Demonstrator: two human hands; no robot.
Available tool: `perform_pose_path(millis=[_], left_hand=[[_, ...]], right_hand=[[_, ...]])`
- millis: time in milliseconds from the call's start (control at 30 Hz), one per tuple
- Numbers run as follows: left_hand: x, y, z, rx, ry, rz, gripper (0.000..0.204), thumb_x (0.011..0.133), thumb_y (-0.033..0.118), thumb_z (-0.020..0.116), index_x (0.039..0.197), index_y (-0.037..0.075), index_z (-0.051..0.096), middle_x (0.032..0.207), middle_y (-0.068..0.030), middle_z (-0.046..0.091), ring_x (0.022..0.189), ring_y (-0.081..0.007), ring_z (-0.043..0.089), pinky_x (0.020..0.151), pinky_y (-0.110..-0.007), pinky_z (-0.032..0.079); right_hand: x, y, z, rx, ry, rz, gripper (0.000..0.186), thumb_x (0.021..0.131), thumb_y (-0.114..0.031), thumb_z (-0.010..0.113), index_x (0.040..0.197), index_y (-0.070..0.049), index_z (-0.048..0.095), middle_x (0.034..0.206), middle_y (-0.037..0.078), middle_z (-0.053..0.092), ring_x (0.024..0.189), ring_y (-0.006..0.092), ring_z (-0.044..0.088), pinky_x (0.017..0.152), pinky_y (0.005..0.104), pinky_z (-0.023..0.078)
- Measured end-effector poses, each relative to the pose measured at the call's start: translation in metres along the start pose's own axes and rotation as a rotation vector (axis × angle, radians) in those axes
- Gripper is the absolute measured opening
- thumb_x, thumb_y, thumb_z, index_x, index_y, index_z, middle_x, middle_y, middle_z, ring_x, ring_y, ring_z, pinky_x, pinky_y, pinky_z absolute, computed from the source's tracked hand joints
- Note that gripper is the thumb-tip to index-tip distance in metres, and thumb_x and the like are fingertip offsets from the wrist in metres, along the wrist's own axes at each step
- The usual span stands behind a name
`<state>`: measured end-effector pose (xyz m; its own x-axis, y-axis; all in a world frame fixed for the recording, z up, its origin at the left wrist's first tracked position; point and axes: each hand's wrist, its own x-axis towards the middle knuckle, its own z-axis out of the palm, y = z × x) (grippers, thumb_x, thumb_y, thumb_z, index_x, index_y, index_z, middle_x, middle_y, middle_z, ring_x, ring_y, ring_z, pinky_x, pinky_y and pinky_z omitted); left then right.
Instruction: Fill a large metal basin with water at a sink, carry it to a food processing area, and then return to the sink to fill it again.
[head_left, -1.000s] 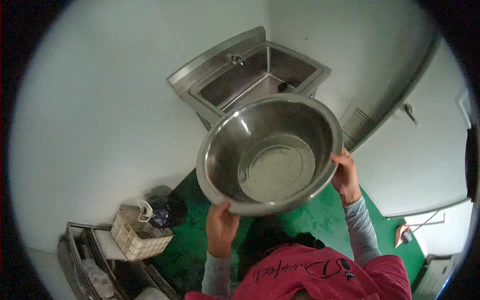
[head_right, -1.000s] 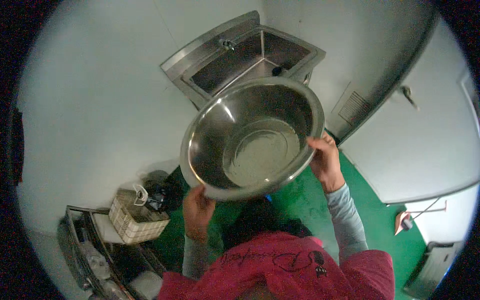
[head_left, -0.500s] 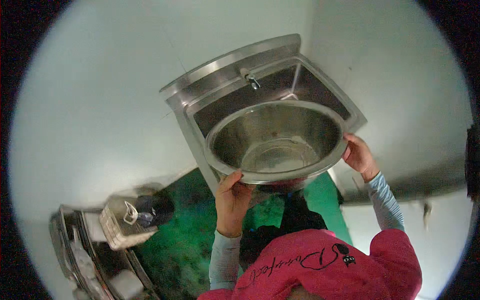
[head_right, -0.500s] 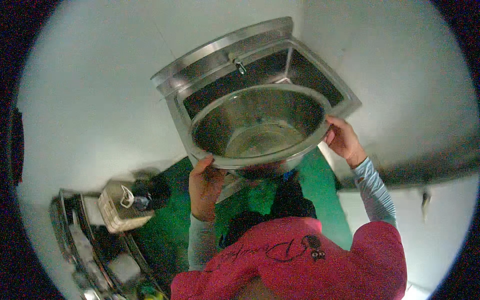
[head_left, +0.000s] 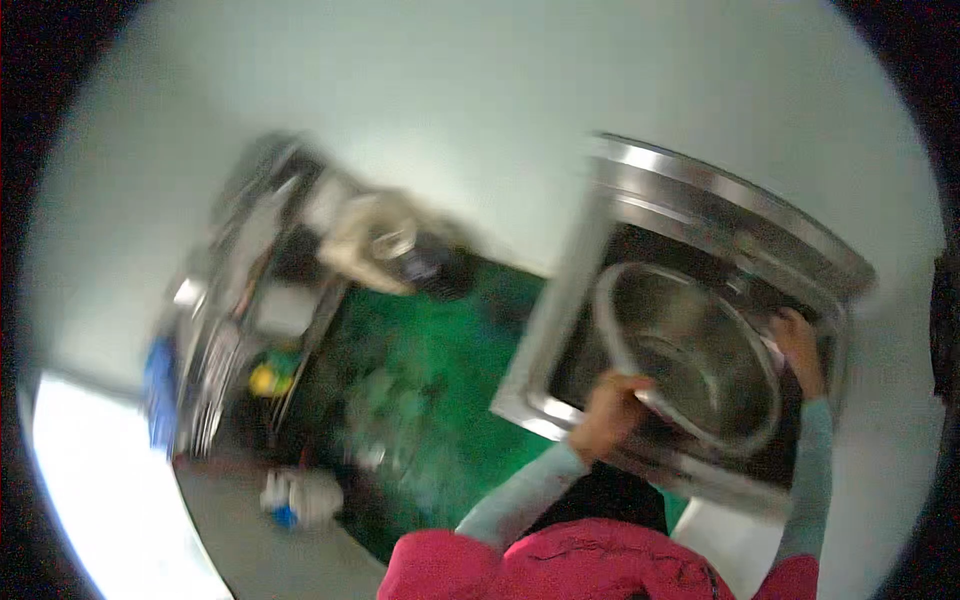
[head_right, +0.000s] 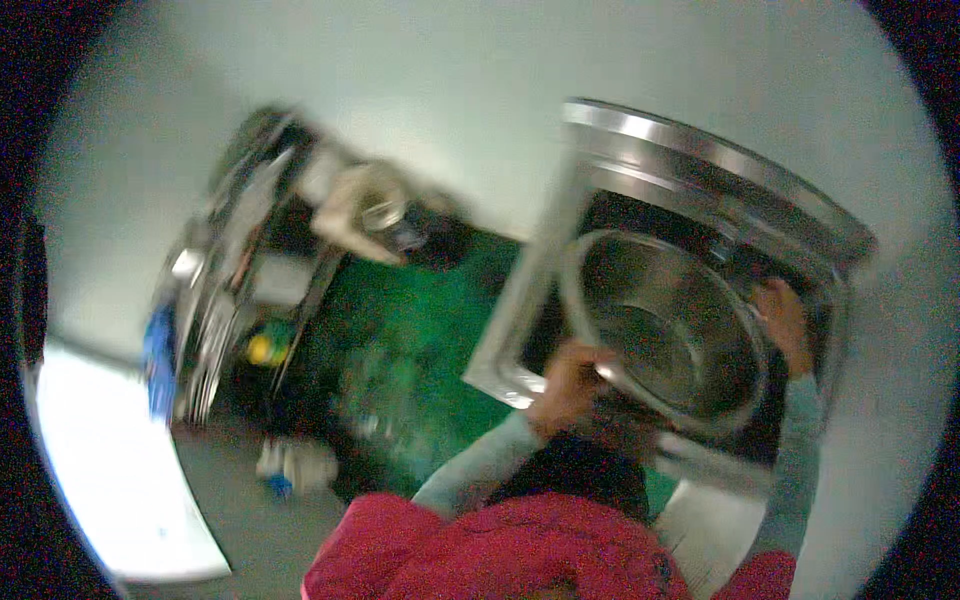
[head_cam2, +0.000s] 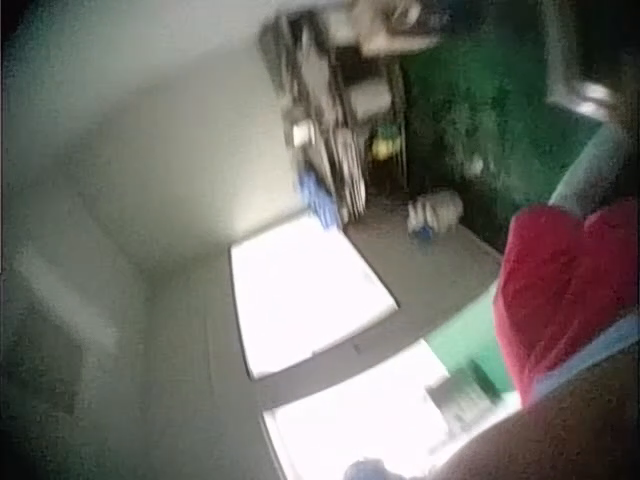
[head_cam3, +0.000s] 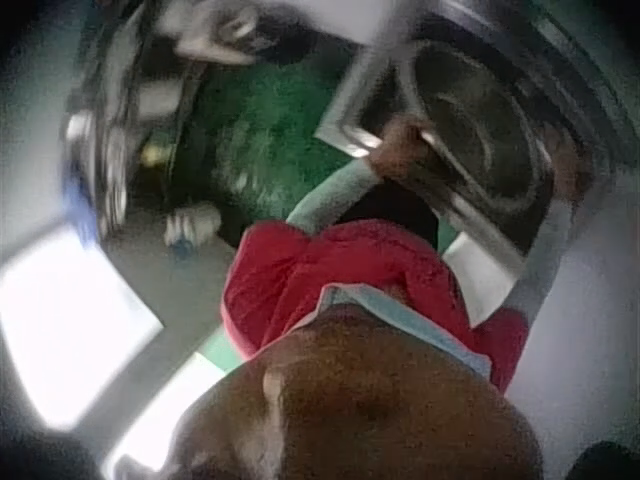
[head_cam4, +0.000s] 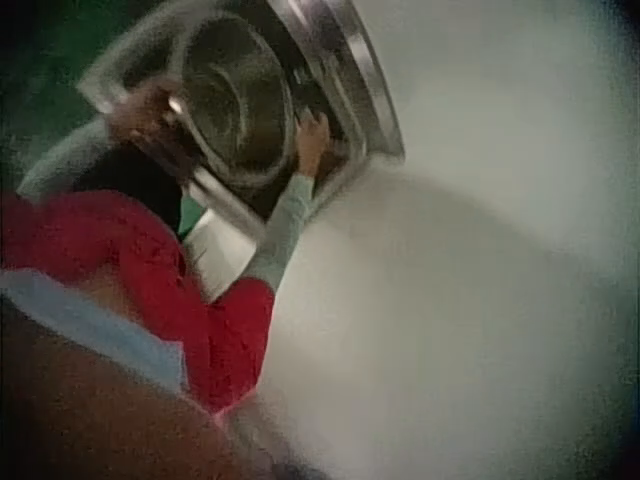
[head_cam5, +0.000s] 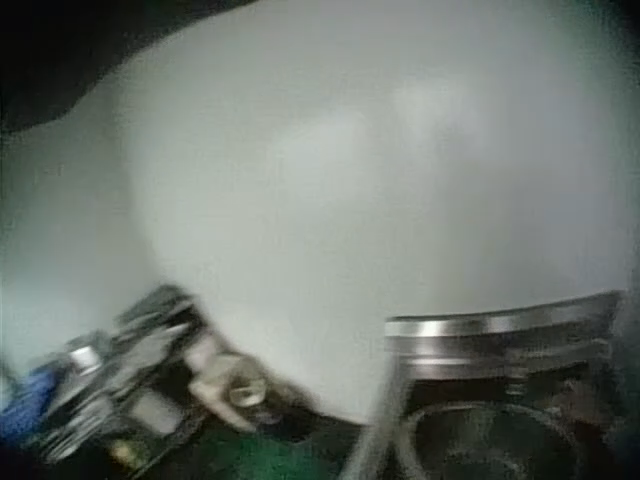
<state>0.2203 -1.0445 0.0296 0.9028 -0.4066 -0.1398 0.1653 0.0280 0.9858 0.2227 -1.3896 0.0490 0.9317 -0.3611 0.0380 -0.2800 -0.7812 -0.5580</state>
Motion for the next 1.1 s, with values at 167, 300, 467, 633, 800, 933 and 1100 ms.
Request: perform_pose_path(millis=[167, 300, 467, 633, 800, 933, 1100], left_hand=[[0.018, 0.015, 0.003, -0.840, -0.049, -0.358, 0.017, 0.067, 0.002, 0.052, 0.083, 0.007, 0.051, 0.069, -0.0035, 0.054, 0.057, -0.0152, 0.055, 0.052, -0.028, 0.045], [0.020, 0.003, -0.007, -0.887, -0.025, -0.207, 0.016, 0.065, 0.001, 0.054, 0.081, 0.006, 0.052, 0.067, -0.0026, 0.053, 0.058, -0.0132, 0.051, 0.054, -0.028, 0.042], [0.039, -0.001, 0.006, -0.928, -0.039, -0.175, 0.013, 0.064, -0.001, 0.054, 0.072, 0.007, 0.048, 0.063, 0.0011, 0.049, 0.058, -0.0099, 0.046, 0.056, -0.028, 0.039], [0.037, 0.029, 0.006, -0.943, 0.025, -0.152, 0.012, 0.064, -0.002, 0.053, 0.069, 0.007, 0.048, 0.063, 0.0010, 0.048, 0.057, -0.0097, 0.047, 0.056, -0.027, 0.039], [0.018, 0.037, 0.012, -0.899, 0.070, -0.122, 0.011, 0.063, -0.002, 0.053, 0.065, 0.008, 0.048, 0.061, 0.0008, 0.048, 0.056, -0.0101, 0.046, 0.056, -0.027, 0.037], [0.010, 0.032, 0.024, -0.867, 0.084, -0.112, 0.011, 0.062, -0.003, 0.053, 0.067, 0.007, 0.049, 0.061, 0.0002, 0.048, 0.058, -0.0101, 0.047, 0.056, -0.027, 0.037], [0.026, 0.014, 0.041, -0.874, 0.134, -0.051, 0.015, 0.060, -0.005, 0.052, 0.071, 0.005, 0.052, 0.060, 0.0014, 0.050, 0.049, -0.0073, 0.047, 0.044, -0.020, 0.036]], right_hand=[[0.073, -0.038, 0.061, 0.153, -0.225, 0.109, 0.049, 0.078, -0.035, 0.050, 0.112, -0.001, 0.040, 0.105, 0.019, 0.048, 0.093, 0.0312, 0.049, 0.079, 0.0397, 0.040], [0.088, 0.003, 0.076, 0.093, -0.282, 0.226, 0.052, 0.078, -0.030, 0.053, 0.119, -0.004, 0.034, 0.113, 0.016, 0.044, 0.100, 0.0288, 0.046, 0.077, 0.0384, 0.042], [0.139, 0.123, 0.083, 0.008, -0.323, 0.333, 0.059, 0.077, -0.024, 0.056, 0.126, -0.008, 0.027, 0.120, 0.013, 0.041, 0.106, 0.0264, 0.043, 0.076, 0.0372, 0.044], [0.167, 0.181, 0.081, -0.025, -0.102, -0.317, 0.027, 0.080, -0.020, 0.045, 0.102, -0.005, 0.048, 0.061, 0.002, 0.046, 0.055, 0.0080, 0.045, 0.045, 0.0207, 0.034], [0.135, 0.093, 0.052, 0.288, -0.415, -0.123, 0.028, 0.082, -0.015, 0.043, 0.109, -0.004, 0.043, 0.080, 0.005, 0.052, 0.066, 0.0098, 0.048, 0.053, 0.0230, 0.039], [0.135, 0.125, 0.051, 0.735, -0.420, 0.125, 0.033, 0.083, -0.011, 0.040, 0.116, -0.005, 0.038, 0.096, 0.008, 0.049, 0.076, 0.0107, 0.046, 0.062, 0.0247, 0.040], [0.140, 0.117, 0.041, -0.106, -0.345, -0.328, 0.043, 0.083, -0.017, 0.040, 0.123, -0.006, 0.030, 0.114, 0.011, 0.040, 0.097, 0.0185, 0.041, 0.078, 0.0302, 0.036]])
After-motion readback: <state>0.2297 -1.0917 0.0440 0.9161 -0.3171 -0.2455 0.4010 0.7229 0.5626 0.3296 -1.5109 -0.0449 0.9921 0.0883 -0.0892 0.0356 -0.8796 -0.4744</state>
